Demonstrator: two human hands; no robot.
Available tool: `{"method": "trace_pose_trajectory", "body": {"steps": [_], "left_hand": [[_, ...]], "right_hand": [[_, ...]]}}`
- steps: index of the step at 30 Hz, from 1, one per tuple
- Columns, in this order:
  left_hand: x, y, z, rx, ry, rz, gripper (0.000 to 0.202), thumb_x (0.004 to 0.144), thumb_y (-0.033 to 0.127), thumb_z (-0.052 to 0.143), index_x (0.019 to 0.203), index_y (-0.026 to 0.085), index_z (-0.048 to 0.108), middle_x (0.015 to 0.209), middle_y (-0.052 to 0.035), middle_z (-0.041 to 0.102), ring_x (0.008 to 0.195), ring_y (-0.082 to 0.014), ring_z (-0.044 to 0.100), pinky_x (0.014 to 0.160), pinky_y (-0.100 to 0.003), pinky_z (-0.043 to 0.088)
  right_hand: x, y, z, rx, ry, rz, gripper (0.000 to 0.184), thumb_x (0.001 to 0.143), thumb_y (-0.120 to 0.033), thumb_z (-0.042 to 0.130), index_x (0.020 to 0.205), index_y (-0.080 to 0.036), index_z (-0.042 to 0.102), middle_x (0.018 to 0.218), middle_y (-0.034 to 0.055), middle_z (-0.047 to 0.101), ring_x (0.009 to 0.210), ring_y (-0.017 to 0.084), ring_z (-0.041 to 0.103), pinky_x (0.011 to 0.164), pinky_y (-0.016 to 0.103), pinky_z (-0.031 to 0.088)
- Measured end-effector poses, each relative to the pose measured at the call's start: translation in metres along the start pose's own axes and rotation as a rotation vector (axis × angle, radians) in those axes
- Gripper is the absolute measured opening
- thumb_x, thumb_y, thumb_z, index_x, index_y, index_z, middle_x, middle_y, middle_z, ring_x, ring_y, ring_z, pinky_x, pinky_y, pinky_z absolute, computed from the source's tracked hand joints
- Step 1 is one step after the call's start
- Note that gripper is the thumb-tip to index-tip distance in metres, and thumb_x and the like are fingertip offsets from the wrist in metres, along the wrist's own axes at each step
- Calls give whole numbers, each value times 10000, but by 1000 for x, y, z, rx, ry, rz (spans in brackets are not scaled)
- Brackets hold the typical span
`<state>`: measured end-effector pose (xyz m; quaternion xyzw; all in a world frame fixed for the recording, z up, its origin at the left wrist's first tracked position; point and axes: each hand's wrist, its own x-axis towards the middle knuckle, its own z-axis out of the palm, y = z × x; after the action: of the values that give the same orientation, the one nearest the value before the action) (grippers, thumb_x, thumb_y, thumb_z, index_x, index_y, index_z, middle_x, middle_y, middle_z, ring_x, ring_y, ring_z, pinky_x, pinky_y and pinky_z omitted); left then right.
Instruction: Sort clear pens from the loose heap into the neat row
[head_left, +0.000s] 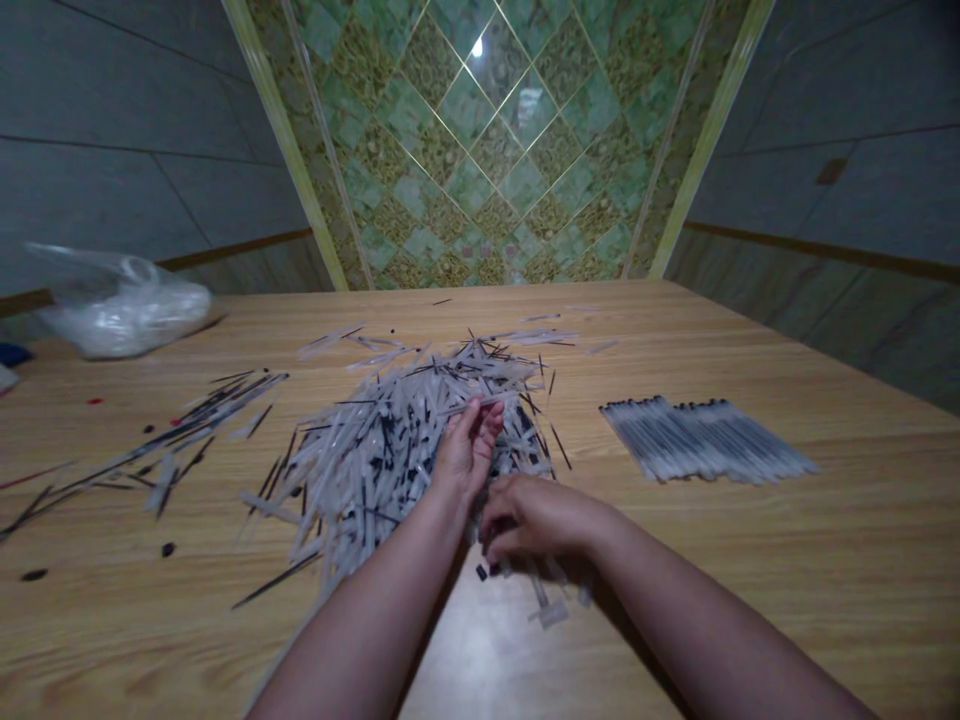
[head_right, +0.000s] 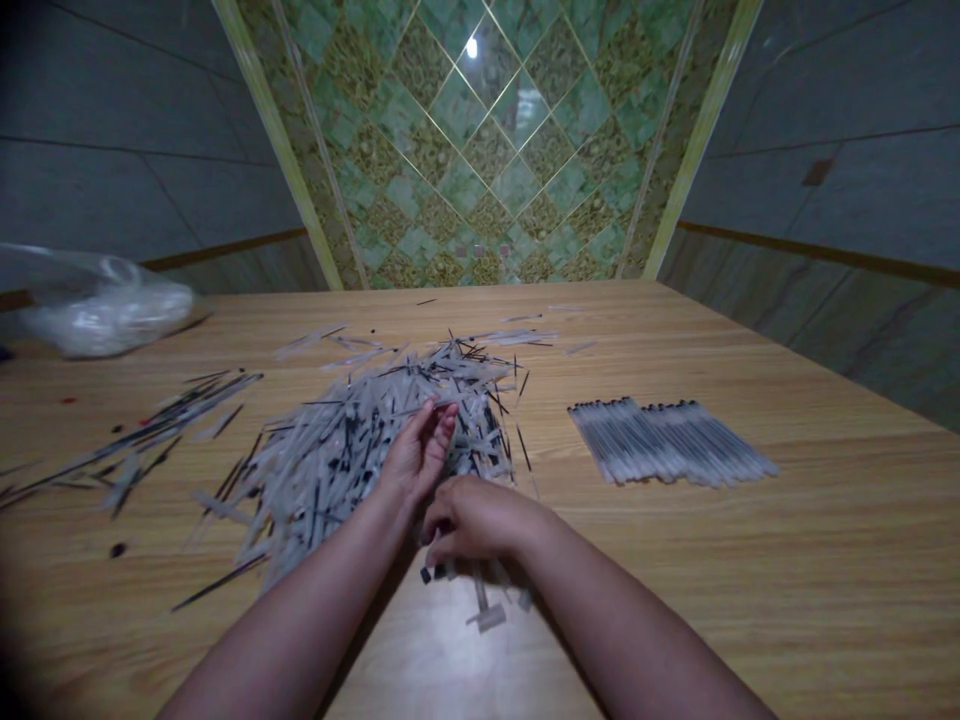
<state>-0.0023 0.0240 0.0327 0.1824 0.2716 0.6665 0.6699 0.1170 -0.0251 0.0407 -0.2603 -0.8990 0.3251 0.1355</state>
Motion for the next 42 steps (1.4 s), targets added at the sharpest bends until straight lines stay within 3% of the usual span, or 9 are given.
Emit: {"method": "trace_pose_trajectory", "body": {"steps": [4,12,15,18,24,27,34,42], "left_hand": [[-1,-2,-1,9,-5,-6,63,723,132,602,782,109,605,734,-63,673,717,-137,653,615,-187,516],[1,-4,-4,16,-4,-32,67,727,122,596,793,108,598,740,-68,671,718,-139,652,590,-180,517],[3,-6,-7,23,4,-29,63,723,111,599,786,107,598,743,-69,672,717,-142,653,609,-190,522],[3,-8,-9,17,20,-28,57,720,98,598,776,108,592,734,-64,669,719,-146,655,605,-194,523],[4,-11,-10,-5,38,-12,66,709,74,596,764,103,574,719,-66,664,701,-155,655,586,-204,524],[2,-12,-10,12,50,-27,90,710,65,587,788,106,570,724,-68,663,691,-158,656,574,-206,525],[-3,-16,-9,42,47,-56,82,715,79,585,791,104,573,721,-61,661,703,-163,658,565,-208,529],[-5,-17,-7,69,44,-68,66,716,103,599,779,103,581,715,-67,661,704,-165,658,571,-210,535]], "right_hand": [[9,-15,22,-259,-119,-86,204,680,-283,670,878,-236,677,935,31,634,953,199,511,859,315,335],[7,14,17,-323,-35,30,172,670,-153,631,811,-233,689,869,32,648,887,207,526,815,324,346],[5,24,10,-260,36,54,201,684,-135,583,827,-224,692,840,36,644,849,200,534,820,333,356],[2,31,-2,-21,152,53,286,687,-125,546,928,-217,669,862,32,641,815,172,547,764,287,399],[-11,57,-29,518,625,221,233,733,-261,558,940,-203,646,885,37,648,805,165,568,714,284,424],[-14,71,-33,686,780,295,239,712,-295,595,930,-206,638,870,40,650,755,154,571,681,277,424],[-11,77,-29,771,863,318,287,628,-301,680,897,-209,636,852,26,643,734,139,565,669,266,419],[-12,77,-32,552,897,325,249,644,-318,674,852,-182,672,862,66,675,822,187,596,786,333,423]]}}
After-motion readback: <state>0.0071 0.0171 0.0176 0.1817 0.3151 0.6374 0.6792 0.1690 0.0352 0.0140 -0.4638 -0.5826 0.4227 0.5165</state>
